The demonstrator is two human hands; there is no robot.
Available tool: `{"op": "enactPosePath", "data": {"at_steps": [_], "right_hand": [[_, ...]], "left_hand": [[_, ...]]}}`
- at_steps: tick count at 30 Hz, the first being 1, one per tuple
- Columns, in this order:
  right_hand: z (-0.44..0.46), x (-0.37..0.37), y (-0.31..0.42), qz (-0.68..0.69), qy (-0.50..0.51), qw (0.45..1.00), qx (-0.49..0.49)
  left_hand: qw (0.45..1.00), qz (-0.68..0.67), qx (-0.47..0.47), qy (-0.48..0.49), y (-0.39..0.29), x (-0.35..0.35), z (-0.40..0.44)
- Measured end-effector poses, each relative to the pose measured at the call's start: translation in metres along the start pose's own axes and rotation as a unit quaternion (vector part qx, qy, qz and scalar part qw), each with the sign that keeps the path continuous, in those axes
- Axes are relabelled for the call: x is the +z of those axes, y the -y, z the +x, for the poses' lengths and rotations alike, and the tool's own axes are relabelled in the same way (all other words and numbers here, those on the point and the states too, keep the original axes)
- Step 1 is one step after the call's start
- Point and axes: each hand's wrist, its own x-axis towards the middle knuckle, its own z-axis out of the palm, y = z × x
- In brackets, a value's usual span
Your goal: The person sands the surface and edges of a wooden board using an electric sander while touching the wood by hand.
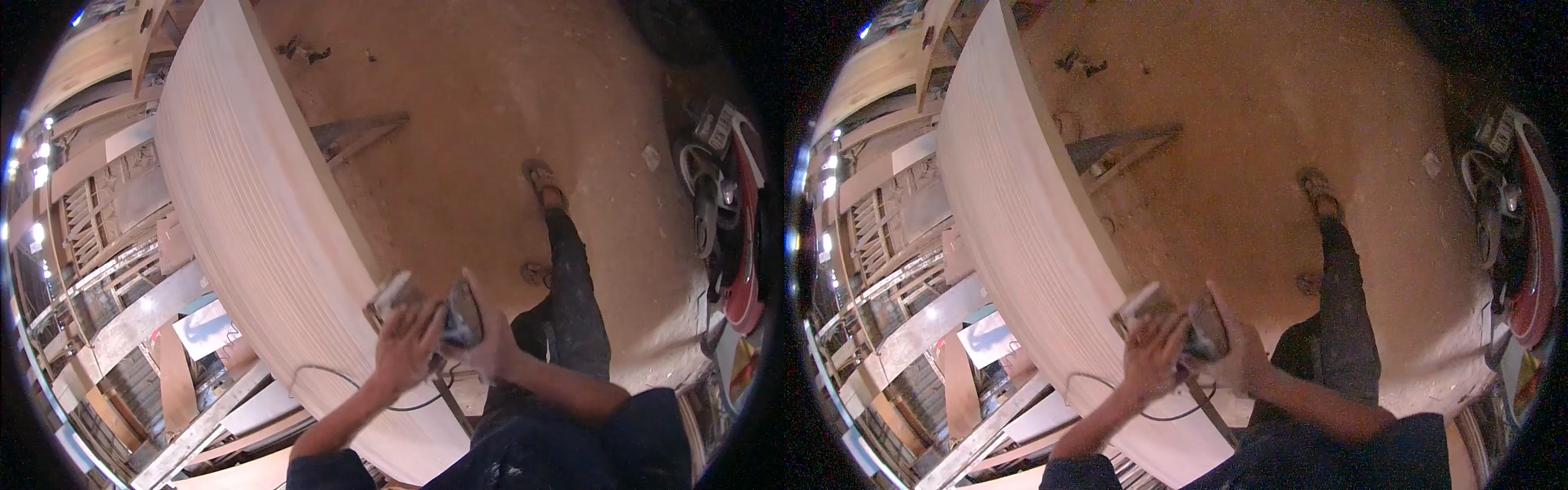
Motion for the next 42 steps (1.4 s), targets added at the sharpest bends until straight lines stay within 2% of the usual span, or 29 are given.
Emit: {"op": "enactPosePath", "data": {"at_steps": [3,4,5,6,7,8,10,12,14,16,18,20,21,22,23,24,25,26,27,28,30,31,33,34,37,40,42], "right_hand": [[0.078,0.003,0.011,-0.036,-0.045,0.989,-0.133],[0.110,-0.001,0.031,-0.050,-0.044,0.988,-0.138],[0.143,-0.003,0.050,-0.064,-0.042,0.987,-0.143],[0.180,0.001,0.056,-0.027,-0.049,0.986,-0.159],[0.219,0.005,0.063,0.011,-0.058,0.983,-0.175],[0.258,0.004,0.077,-0.002,-0.057,0.983,-0.177],[0.310,-0.003,0.114,0.002,-0.048,0.985,-0.167],[0.335,-0.010,0.122,0.021,-0.036,0.987,-0.156],[0.344,-0.010,0.114,-0.106,-0.087,0.960,-0.245],[0.310,-0.010,0.100,-0.085,-0.063,0.971,-0.215],[0.254,-0.011,0.078,-0.073,-0.041,0.978,-0.192],[0.188,-0.013,0.056,-0.052,-0.024,0.984,-0.170],[0.151,-0.014,0.045,-0.020,-0.003,0.990,-0.137],[0.118,-0.015,0.030,-0.061,-0.012,0.988,-0.142],[0.085,-0.014,0.012,-0.103,-0.023,0.984,-0.145],[0.047,-0.012,-0.009,-0.115,-0.026,0.986,-0.119],[0.012,-0.010,-0.030,-0.130,-0.027,0.987,-0.092],[-0.023,-0.009,-0.048,-0.075,0.005,0.997,-0.015],[-0.050,-0.007,-0.059,-0.019,0.037,0.997,0.063],[-0.063,-0.005,-0.062,-0.023,0.037,0.997,0.059],[-0.068,-0.005,-0.057,-0.040,0.043,0.998,-0.002],[-0.058,-0.005,-0.054,-0.029,0.040,0.999,-0.015],[-0.025,-0.006,-0.036,-0.040,0.045,0.998,-0.021],[-0.006,-0.006,-0.024,-0.052,0.047,0.997,-0.022],[0.056,-0.004,0.014,-0.039,0.029,0.998,-0.051],[0.124,-0.001,0.045,-0.007,-0.004,0.995,-0.101],[0.175,-0.007,0.073,-0.053,-0.012,0.990,-0.128]], "left_hand": [[0.994,0.078,0.003,-0.073,0.051,-0.035,0.049],[0.989,0.103,0.009,-0.106,0.073,-0.047,0.068],[0.988,0.126,-0.039,-0.080,0.084,-0.073,0.092],[0.974,0.164,-0.049,-0.147,0.100,-0.092,0.114],[0.957,0.184,-0.008,-0.223,0.116,-0.118,0.140],[0.961,0.171,-0.043,-0.214,0.134,-0.141,0.163],[0.949,0.213,0.006,-0.233,0.170,-0.180,0.204],[0.956,0.188,0.011,-0.226,0.181,-0.198,0.228],[0.961,0.166,0.012,-0.221,0.179,-0.193,0.221],[0.948,0.214,-0.015,-0.236,0.161,-0.168,0.202],[0.958,0.174,-0.020,-0.229,0.134,-0.133,0.170],[0.958,0.215,-0.043,-0.187,0.102,-0.086,0.125],[0.974,0.177,-0.071,-0.120,0.079,-0.068,0.102],[0.979,0.152,-0.017,-0.132,0.068,-0.039,0.077],[0.994,0.068,-0.030,-0.074,0.052,-0.012,0.050],[0.994,0.097,-0.037,-0.046,0.032,0.016,0.028],[0.996,0.078,-0.031,0.022,0.014,0.039,0.002],[0.998,0.053,-0.018,0.020,-0.007,0.047,-0.014],[0.997,0.000,-0.021,0.068,-0.023,0.048,-0.025],[0.998,0.001,-0.020,0.063,-0.026,0.052,-0.038],[0.997,-0.003,0.071,0.006,-0.022,0.051,-0.050],[0.990,-0.051,0.108,-0.070,-0.003,0.042,-0.052],[0.971,-0.036,0.095,-0.217,0.062,0.011,-0.047],[0.957,0.024,0.043,-0.287,0.103,-0.005,-0.036],[0.902,0.011,-0.125,-0.413,0.219,-0.087,0.067],[0.883,-0.056,-0.167,-0.436,0.282,-0.120,0.132],[0.902,0.051,-0.211,-0.373,0.290,-0.120,0.149]]}}
